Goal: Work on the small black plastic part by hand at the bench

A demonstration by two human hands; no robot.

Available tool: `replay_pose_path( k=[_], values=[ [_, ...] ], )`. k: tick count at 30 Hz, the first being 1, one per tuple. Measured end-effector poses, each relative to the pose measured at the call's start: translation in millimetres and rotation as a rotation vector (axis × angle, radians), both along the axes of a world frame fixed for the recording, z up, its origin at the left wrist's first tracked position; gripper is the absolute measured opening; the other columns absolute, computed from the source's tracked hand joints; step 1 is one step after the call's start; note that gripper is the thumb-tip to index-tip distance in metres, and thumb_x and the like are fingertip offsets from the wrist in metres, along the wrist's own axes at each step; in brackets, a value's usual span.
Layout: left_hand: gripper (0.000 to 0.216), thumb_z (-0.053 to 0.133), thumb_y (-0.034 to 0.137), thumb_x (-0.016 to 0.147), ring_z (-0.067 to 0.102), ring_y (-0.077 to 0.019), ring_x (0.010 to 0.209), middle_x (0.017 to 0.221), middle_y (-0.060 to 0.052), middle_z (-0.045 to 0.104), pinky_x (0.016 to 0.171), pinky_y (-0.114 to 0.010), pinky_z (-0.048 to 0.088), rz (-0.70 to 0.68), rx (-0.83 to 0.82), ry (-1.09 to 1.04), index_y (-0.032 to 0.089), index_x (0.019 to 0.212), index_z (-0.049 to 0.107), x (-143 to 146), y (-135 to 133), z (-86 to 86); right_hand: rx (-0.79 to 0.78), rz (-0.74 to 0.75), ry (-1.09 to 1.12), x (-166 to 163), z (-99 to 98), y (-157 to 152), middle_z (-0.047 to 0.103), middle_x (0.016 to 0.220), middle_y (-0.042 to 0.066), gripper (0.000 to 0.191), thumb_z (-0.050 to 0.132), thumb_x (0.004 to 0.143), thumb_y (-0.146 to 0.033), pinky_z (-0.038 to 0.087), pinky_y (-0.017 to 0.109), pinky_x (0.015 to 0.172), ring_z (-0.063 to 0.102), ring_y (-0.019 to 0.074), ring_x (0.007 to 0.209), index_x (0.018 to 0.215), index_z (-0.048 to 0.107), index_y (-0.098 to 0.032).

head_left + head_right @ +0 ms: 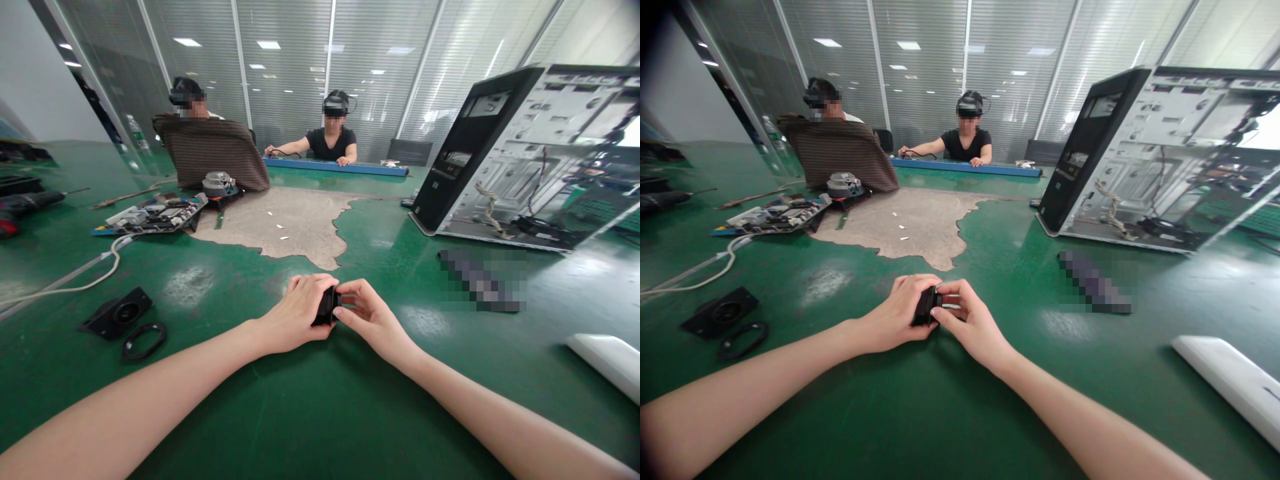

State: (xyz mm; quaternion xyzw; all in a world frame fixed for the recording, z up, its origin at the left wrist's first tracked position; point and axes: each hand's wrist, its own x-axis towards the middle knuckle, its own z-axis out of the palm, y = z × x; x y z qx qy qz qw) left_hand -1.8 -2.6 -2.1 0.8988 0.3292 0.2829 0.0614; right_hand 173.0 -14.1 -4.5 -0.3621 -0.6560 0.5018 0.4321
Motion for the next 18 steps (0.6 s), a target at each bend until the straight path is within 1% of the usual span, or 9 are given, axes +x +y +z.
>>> replay_pose_path(
  k=[2, 4, 8, 11, 15, 18],
  values=[
    [0.057, 0.055, 0.022, 0.072, 0.042, -0.0249, 0.109, 0.118, -0.011, 0.044, 0.091, -0.042, 0.029, -0.002, 0.0, -0.004, 0.021, 0.12, 0.024, -0.1, 0.2, -0.4, -0.026, -0.012, -0.006, -0.2, -0.4, 1.0, 0.052, 0.099, 0.003, 0.027, 0.06, 0.075, -0.027, 0.048, 0.034, 0.083, 0.055, 0.0154, 0.093, 0.098, 0.045, -0.023],
    [0.057, 0.055, 0.022, 0.072, 0.042, -0.025, 0.11, 0.118, -0.011, 0.044, 0.091, -0.042, 0.029, -0.003, 0.006, -0.008, 0.021, 0.12, 0.024, -0.4, 0.3, -0.6, -0.051, -0.005, -0.01, -0.1, -0.4, 1.4, 0.053, 0.1, 0.004, 0.029, 0.06, 0.075, -0.028, 0.048, 0.035, 0.083, 0.055, 0.0159, 0.094, 0.099, 0.044, -0.023],
    [0.057, 0.055, 0.021, 0.072, 0.042, -0.0247, 0.109, 0.119, -0.011, 0.044, 0.091, -0.042, 0.029, -0.005, 0.004, 0.003, 0.02, 0.12, 0.024, -1.0, -0.1, -0.5, -0.05, 0.043, 0.009, 0.3, -0.3, 0.6, 0.055, 0.094, 0.001, 0.026, 0.062, 0.073, -0.025, 0.047, 0.035, 0.085, 0.056, 0.0156, 0.095, 0.091, 0.044, -0.023],
    [0.057, 0.055, 0.021, 0.071, 0.042, -0.0246, 0.109, 0.118, -0.011, 0.044, 0.091, -0.042, 0.029, -0.001, -0.003, -0.001, 0.02, 0.12, 0.025, -0.9, -0.2, -0.5, -0.05, 0.04, 0.03, 0.1, -0.1, -0.6, 0.055, 0.092, 0.0, 0.024, 0.062, 0.073, -0.025, 0.047, 0.034, 0.085, 0.057, 0.0146, 0.093, 0.089, 0.043, -0.023],
    [0.058, 0.056, 0.022, 0.071, 0.043, -0.0249, 0.109, 0.118, -0.01, 0.044, 0.09, -0.042, 0.029, 0.002, -0.005, -0.018, 0.021, 0.12, 0.025, -0.5, 0.0, -0.6, -0.039, -0.004, 0.025, 0.9, 1.8, -1.4, 0.056, 0.092, 0.001, 0.021, 0.061, 0.073, -0.028, 0.049, 0.034, 0.082, 0.058, 0.0157, 0.091, 0.088, 0.047, -0.022],
    [0.057, 0.056, 0.023, 0.072, 0.043, -0.0252, 0.108, 0.118, -0.01, 0.044, 0.09, -0.042, 0.029, -0.004, -0.009, -0.011, 0.021, 0.12, 0.025, -0.6, -0.1, 0.2, -0.015, -0.108, -0.02, 4.2, 4.1, -1.0, 0.056, 0.093, 0.002, 0.022, 0.063, 0.071, -0.028, 0.049, 0.034, 0.081, 0.056, 0.0172, 0.093, 0.087, 0.048, -0.022]
  ],
)
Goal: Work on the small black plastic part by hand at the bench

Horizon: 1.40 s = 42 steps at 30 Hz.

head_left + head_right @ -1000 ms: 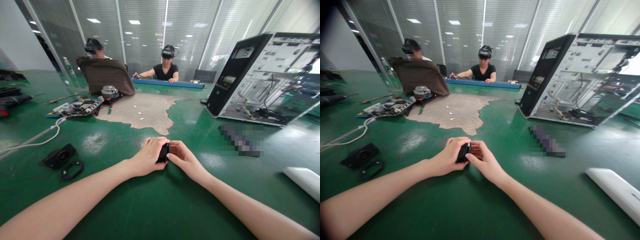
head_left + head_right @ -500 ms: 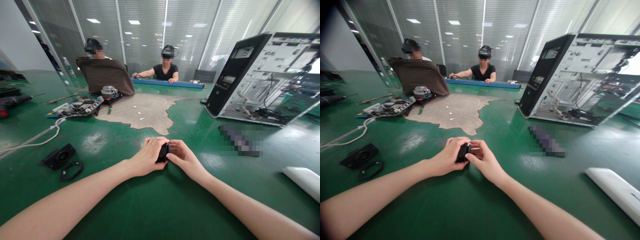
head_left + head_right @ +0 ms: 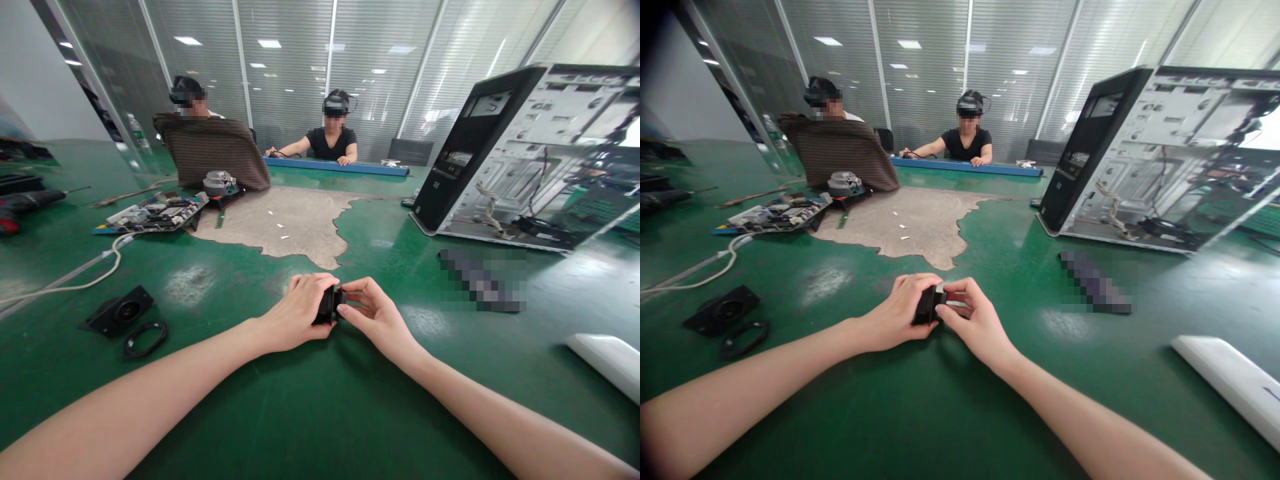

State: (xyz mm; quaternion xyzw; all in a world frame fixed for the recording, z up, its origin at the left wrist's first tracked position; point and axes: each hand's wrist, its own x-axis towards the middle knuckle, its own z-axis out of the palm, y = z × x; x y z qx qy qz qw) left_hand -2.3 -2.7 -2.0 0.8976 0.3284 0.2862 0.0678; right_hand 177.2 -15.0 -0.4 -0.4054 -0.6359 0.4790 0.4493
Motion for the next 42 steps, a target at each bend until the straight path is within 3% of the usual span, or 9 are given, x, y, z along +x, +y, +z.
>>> replay_pose_path(
  k=[3, 9, 13, 21, 26, 33, 42],
  values=[
    [0.057, 0.056, 0.024, 0.072, 0.043, -0.0251, 0.108, 0.118, -0.01, 0.044, 0.091, -0.042, 0.029, 0.001, 0.0, 0.007, 0.021, 0.119, 0.025, 0, 0, 0.6, -0.014, -0.083, -0.013, 3, 1.0, 1, 0.056, 0.092, 0.003, 0.023, 0.064, 0.07, -0.028, 0.05, 0.033, 0.078, 0.056, 0.0175, 0.091, 0.086, 0.048, -0.022],
    [0.057, 0.056, 0.023, 0.072, 0.042, -0.0244, 0.108, 0.118, -0.01, 0.044, 0.091, -0.041, 0.029, 0.003, 0.009, 0.014, 0.02, 0.12, 0.025, 0, 0, -0.6, -0.094, 0.045, 0.053, -5, 0.7, 5, 0.058, 0.092, 0.002, 0.027, 0.066, 0.068, -0.027, 0.047, 0.035, 0.081, 0.058, 0.0169, 0.089, 0.088, 0.049, -0.021],
    [0.057, 0.055, 0.023, 0.073, 0.041, -0.0255, 0.109, 0.12, -0.011, 0.043, 0.091, -0.043, 0.029, 0.003, 0.007, 0.018, 0.02, 0.121, 0.023, -1, -1, -0.5, -0.147, 0.099, 0.059, -8, 2.8, 9, 0.058, 0.089, 0.0, 0.027, 0.069, 0.064, -0.024, 0.047, 0.032, 0.075, 0.059, 0.0156, 0.084, 0.083, 0.051, -0.02],
    [0.059, 0.054, 0.024, 0.074, 0.039, -0.0256, 0.112, 0.121, -0.012, 0.042, 0.092, -0.043, 0.028, 0.006, 0.013, 0.03, 0.019, 0.123, 0.021, 0, -1, -1.0, -0.157, 0.073, 0.05, -9, 4.7, 6, 0.056, 0.092, 0.001, 0.03, 0.067, 0.065, -0.023, 0.047, 0.031, 0.076, 0.058, 0.0139, 0.082, 0.088, 0.049, -0.02],
    [0.071, 0.053, 0.023, 0.073, 0.034, -0.025, 0.118, 0.129, -0.014, 0.036, 0.096, -0.044, 0.025, -0.012, -0.011, -0.007, 0.019, 0.129, 0.011, 0, -3, -0.9, -0.116, 0.089, 0.037, -12, 4.6, 6, 0.058, 0.087, 0.0, 0.028, 0.067, 0.065, -0.022, 0.047, 0.033, 0.076, 0.059, 0.0136, 0.078, 0.084, 0.047, -0.02],
    [0.082, 0.044, 0.007, 0.065, 0.021, -0.0235, 0.128, 0.139, -0.013, 0.022, 0.102, -0.046, 0.017, -0.137, -0.108, 0.08, 0.019, 0.134, 0.0, -7, -3, 11.2, -0.109, 0.024, -0.01, -15, 7.4, 0, 0.057, 0.09, 0.002, 0.027, 0.066, 0.065, -0.022, 0.048, 0.034, 0.079, 0.058, 0.0152, 0.084, 0.082, 0.045, -0.02],
    [0.08, 0.04, 0.007, 0.079, 0.013, -0.022, 0.132, 0.146, -0.008, 0.004, 0.103, -0.045, 0.022, -0.209, -0.327, 0.209, 0.027, 0.134, -0.014, -19, 3, 34.4, -0.097, 0.035, 0.014, -14, 4.3, 2, 0.058, 0.09, 0.002, 0.027, 0.066, 0.065, -0.022, 0.047, 0.033, 0.077, 0.059, 0.0142, 0.081, 0.082, 0.044, -0.02]
  ],
)
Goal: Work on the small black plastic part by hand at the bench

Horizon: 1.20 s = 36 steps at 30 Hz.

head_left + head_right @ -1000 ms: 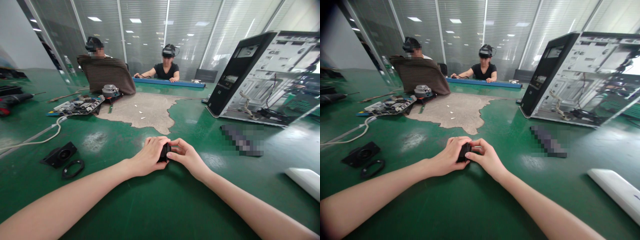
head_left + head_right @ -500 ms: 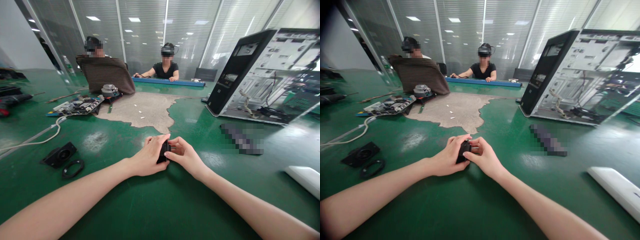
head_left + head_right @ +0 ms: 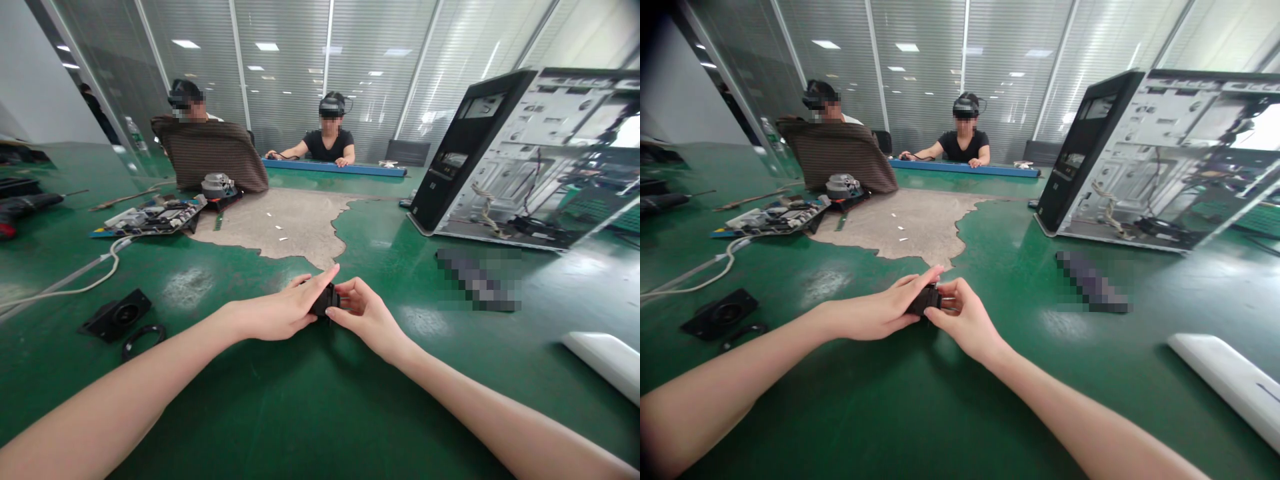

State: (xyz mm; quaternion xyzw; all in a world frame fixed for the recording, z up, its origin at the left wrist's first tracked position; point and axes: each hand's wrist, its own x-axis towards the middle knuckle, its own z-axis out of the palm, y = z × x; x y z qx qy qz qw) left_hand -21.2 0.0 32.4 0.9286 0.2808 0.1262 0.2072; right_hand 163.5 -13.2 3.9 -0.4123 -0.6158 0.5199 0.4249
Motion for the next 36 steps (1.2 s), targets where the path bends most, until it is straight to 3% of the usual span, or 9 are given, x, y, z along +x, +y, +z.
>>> replay_pose_path(
  k=[8, 12, 17, 23, 29, 36],
  values=[
    [0.077, 0.055, 0.016, 0.078, 0.022, -0.0284, 0.128, 0.14, -0.015, 0.022, 0.1, -0.046, 0.028, 0.09, 0.139, 0.044, 0.021, 0.136, 0.005, -2, 7, -8.9, -0.004, -0.007, -0.004, 0, 0.0, 1, 0.057, 0.087, 0.002, 0.027, 0.064, 0.066, -0.021, 0.047, 0.033, 0.076, 0.058, 0.0141, 0.08, 0.083, 0.042, -0.02],
    [0.08, 0.057, 0.026, 0.078, 0.028, -0.0291, 0.125, 0.136, -0.017, 0.029, 0.098, -0.046, 0.029, 0.141, 0.19, 0.007, 0.019, 0.136, 0.002, 1, 6, -16.0, 0.008, -0.011, -0.013, 0, -1.9, 1, 0.056, 0.088, 0.001, 0.027, 0.063, 0.067, -0.02, 0.047, 0.033, 0.077, 0.058, 0.0142, 0.083, 0.085, 0.043, -0.02],
    [0.1, 0.068, 0.044, 0.064, 0.033, -0.0293, 0.12, 0.128, -0.014, 0.04, 0.099, -0.047, 0.024, 0.213, 0.219, -0.121, 0.019, 0.135, 0.002, 12, 1, -24.3, 0.028, -0.019, -0.024, -1, -1.7, -3, 0.055, 0.089, 0.001, 0.026, 0.062, 0.068, -0.019, 0.048, 0.032, 0.077, 0.057, 0.0142, 0.086, 0.086, 0.044, -0.02],
    [0.085, 0.066, 0.037, 0.063, 0.046, -0.0251, 0.105, 0.117, -0.01, 0.048, 0.094, -0.044, 0.026, 0.296, 0.264, -0.185, 0.019, 0.13, 0.016, 21, 0, -33.1, 0.038, -0.009, -0.009, -2, -2.3, -5, 0.055, 0.091, 0.001, 0.025, 0.061, 0.069, -0.02, 0.05, 0.032, 0.076, 0.057, 0.0147, 0.087, 0.088, 0.044, -0.021],
    [0.063, 0.062, 0.026, 0.06, 0.047, -0.0248, 0.094, 0.108, -0.007, 0.052, 0.084, -0.04, 0.032, 0.325, 0.279, -0.139, 0.019, 0.116, 0.035, 22, 0, -32.0, 0.051, 0.05, 0.046, 2, -4.8, -5, 0.054, 0.094, 0.001, 0.027, 0.064, 0.069, -0.024, 0.048, 0.032, 0.081, 0.056, 0.0148, 0.091, 0.089, 0.046, -0.022],
    [0.057, 0.061, 0.032, 0.063, 0.046, -0.0242, 0.091, 0.103, -0.006, 0.053, 0.081, -0.039, 0.032, 0.324, 0.282, -0.134, 0.018, 0.112, 0.037, 23, 1, -31.9, 0.029, 0.057, 0.09, 4, -7.4, -1, 0.056, 0.087, 0.0, 0.017, 0.059, 0.075, -0.032, 0.049, 0.031, 0.075, 0.056, 0.0139, 0.082, 0.085, 0.048, -0.022]
  ],
)
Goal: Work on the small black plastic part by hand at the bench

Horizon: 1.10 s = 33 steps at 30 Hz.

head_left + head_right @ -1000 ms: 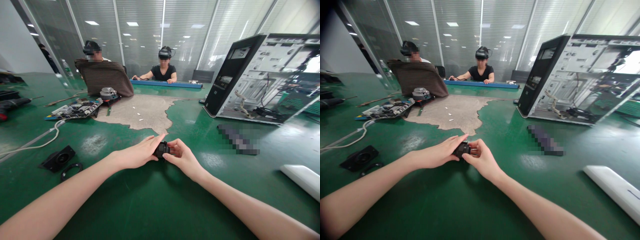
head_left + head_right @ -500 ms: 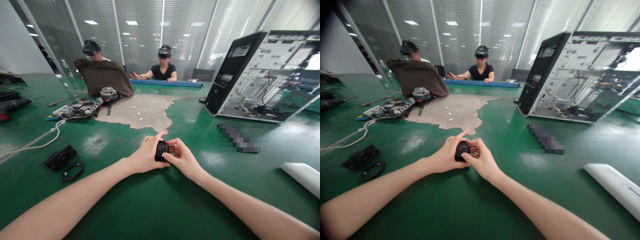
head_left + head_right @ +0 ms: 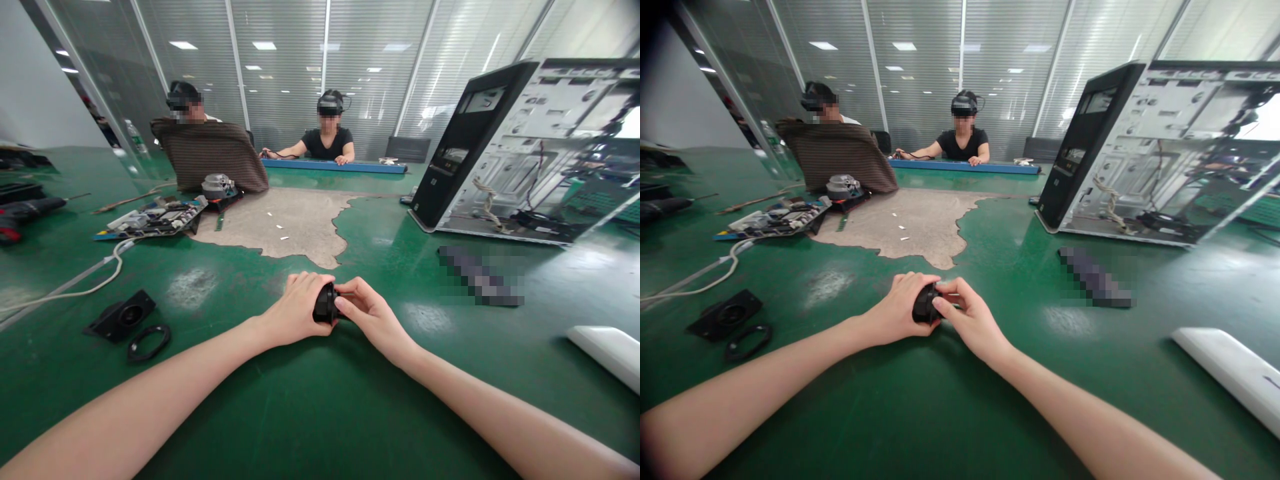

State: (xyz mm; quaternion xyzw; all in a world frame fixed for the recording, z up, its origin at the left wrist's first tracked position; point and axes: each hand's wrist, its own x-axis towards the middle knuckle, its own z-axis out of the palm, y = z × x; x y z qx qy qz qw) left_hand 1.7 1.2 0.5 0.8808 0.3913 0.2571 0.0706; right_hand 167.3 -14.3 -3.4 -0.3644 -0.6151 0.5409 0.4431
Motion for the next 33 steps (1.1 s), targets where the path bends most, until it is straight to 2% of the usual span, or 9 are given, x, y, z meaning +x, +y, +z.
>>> replay_pose_path(
  k=[6, 9, 17, 23, 29, 33],
  values=[
    [0.057, 0.062, 0.033, 0.064, 0.046, -0.0243, 0.092, 0.104, -0.006, 0.052, 0.081, -0.039, 0.032, 0.0, -0.008, 0.004, 0.019, 0.113, 0.037, -0.6, 0.6, -0.7, 0.036, -0.013, -0.095, 2.5, 0.3, 4.7, 0.055, 0.097, 0.002, 0.02, 0.058, 0.076, -0.028, 0.047, 0.033, 0.081, 0.056, 0.0155, 0.089, 0.093, 0.049, -0.021],
    [0.058, 0.062, 0.034, 0.064, 0.046, -0.0246, 0.093, 0.103, -0.006, 0.053, 0.081, -0.039, 0.032, 0.001, -0.009, 0.008, 0.019, 0.113, 0.036, -0.3, 0.8, -0.7, 0.05, 0.017, -0.134, 4.1, 0.1, 4.9, 0.055, 0.097, 0.003, 0.019, 0.055, 0.078, -0.027, 0.047, 0.033, 0.079, 0.057, 0.0156, 0.088, 0.095, 0.049, -0.021],
    [0.058, 0.063, 0.032, 0.063, 0.047, -0.0244, 0.092, 0.104, -0.006, 0.053, 0.081, -0.038, 0.032, -0.001, -0.025, 0.012, 0.018, 0.113, 0.036, -1.4, 1.4, -0.4, 0.07, 0.093, -0.064, 6.9, -2.6, -1.2, 0.056, 0.091, 0.0, 0.021, 0.059, 0.076, -0.023, 0.048, 0.03, 0.079, 0.058, 0.0148, 0.089, 0.093, 0.046, -0.023],
    [0.056, 0.061, 0.033, 0.064, 0.047, -0.0247, 0.092, 0.104, -0.007, 0.053, 0.081, -0.039, 0.031, 0.005, -0.036, 0.0, 0.019, 0.113, 0.036, -0.9, 0.5, -0.2, 0.036, 0.045, -0.045, 3.5, -1.6, 1.7, 0.054, 0.09, 0.0, 0.019, 0.057, 0.076, -0.029, 0.05, 0.029, 0.072, 0.058, 0.0133, 0.08, 0.091, 0.047, -0.023],
    [0.058, 0.061, 0.032, 0.064, 0.046, -0.025, 0.094, 0.104, -0.007, 0.052, 0.082, -0.039, 0.031, 0.003, -0.033, -0.003, 0.019, 0.113, 0.034, -1.8, 0.7, -0.9, -0.008, 0.072, -0.07, 5.5, 2.6, 1.3, 0.055, 0.09, 0.001, 0.023, 0.06, 0.074, -0.028, 0.049, 0.034, 0.078, 0.058, 0.0139, 0.083, 0.09, 0.045, -0.022],
    [0.063, 0.063, 0.029, 0.062, 0.046, -0.0252, 0.096, 0.108, -0.008, 0.05, 0.083, -0.039, 0.031, -0.002, -0.025, -0.001, 0.019, 0.115, 0.031, -3.1, 1.5, -2.4, 0.023, 0.099, -0.048, 7.3, 1.2, -0.6, 0.055, 0.093, -0.001, 0.024, 0.062, 0.074, -0.024, 0.046, 0.034, 0.086, 0.057, 0.0143, 0.093, 0.091, 0.044, -0.023]
  ],
)
